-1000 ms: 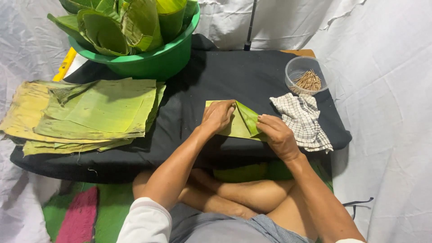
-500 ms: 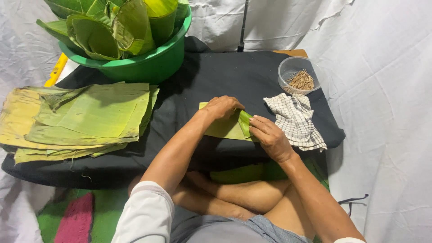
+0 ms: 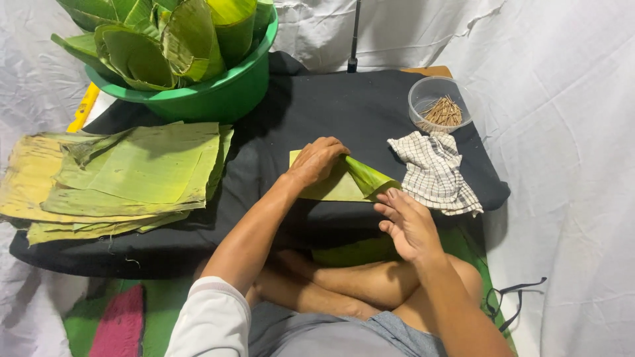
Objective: Cleaning banana leaves with a cloth and folding them into cones secured with toothpicks.
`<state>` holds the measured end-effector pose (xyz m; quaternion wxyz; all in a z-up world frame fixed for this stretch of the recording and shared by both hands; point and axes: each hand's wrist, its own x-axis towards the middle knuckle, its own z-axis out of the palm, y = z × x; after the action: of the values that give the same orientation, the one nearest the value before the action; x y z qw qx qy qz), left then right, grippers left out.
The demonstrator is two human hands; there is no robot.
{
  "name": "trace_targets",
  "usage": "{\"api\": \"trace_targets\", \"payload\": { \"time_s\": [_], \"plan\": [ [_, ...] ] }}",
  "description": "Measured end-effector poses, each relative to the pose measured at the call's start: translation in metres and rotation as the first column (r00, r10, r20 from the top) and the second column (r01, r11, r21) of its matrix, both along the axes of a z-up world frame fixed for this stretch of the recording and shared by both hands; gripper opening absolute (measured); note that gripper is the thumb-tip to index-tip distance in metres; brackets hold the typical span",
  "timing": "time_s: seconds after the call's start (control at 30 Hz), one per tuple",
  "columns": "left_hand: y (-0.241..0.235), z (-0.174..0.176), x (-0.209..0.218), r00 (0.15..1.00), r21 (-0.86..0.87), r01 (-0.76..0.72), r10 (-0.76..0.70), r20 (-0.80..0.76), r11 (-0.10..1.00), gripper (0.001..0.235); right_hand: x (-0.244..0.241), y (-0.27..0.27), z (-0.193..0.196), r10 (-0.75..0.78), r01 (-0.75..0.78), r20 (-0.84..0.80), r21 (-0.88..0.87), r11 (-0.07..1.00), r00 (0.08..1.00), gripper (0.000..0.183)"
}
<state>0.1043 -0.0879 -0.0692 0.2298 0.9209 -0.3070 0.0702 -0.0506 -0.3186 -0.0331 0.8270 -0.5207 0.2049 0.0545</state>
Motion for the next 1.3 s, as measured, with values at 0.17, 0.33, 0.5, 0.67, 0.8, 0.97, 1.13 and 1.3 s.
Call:
{"api": "trace_targets", "payload": {
  "time_s": [0.17,0.33,0.5,0.67,0.8,0.97,1.13,1.3],
  "plan": [
    [0.001,0.009,-0.017,0.983,-0.012,0.009,-0.007,0.181,1.000,0.016,0.021,0.005,0.002,0.058,-0.052,-0.069,0.088,0.995,0.996,0.046],
    [0.009,0.010,-0.015,0.940,0.097,-0.017,-0.017,0.340,0.995,0.011,0.040,0.010,-0.018,-0.012,0.012,-0.008,0.025,1.000,1.000,0.022],
    [0.022,0.078,-0.021,0.992,0.331,0.066,-0.025,-0.127,0.941,0.047,0.026,0.020,0.026,0.130,0.000,0.266,-0.439,0.899,0.955,0.014],
    [0.019,0.108,-0.017,0.868,0.348,0.074,0.111,-0.484,0.935,0.039,0.025,-0.017,0.053,0.426,0.057,0.354,-0.820,0.570,0.833,0.011],
    [0.031,0.117,-0.028,0.544,-0.164,0.180,-0.237,-0.805,0.970,0.050,0.024,-0.031,0.088,0.674,0.194,0.523,-0.842,0.504,0.521,0.018],
    [0.033,0.116,-0.062,0.113,-0.585,-0.005,-0.581,-0.806,0.811,0.059,0.025,-0.034,0.101,0.762,0.131,0.594,-0.803,0.581,0.260,0.019],
    [0.023,0.101,-0.083,-0.054,-0.736,-0.281,-0.776,-0.628,0.616,0.044,0.028,-0.040,0.100,0.768,0.136,0.628,-0.778,0.614,0.127,0.024],
    [0.009,0.089,-0.102,0.056,-0.709,-0.440,-0.771,-0.634,0.551,0.038,0.039,-0.063,0.057,0.605,0.100,0.697,-0.683,0.723,0.386,0.030]
  ]
}}
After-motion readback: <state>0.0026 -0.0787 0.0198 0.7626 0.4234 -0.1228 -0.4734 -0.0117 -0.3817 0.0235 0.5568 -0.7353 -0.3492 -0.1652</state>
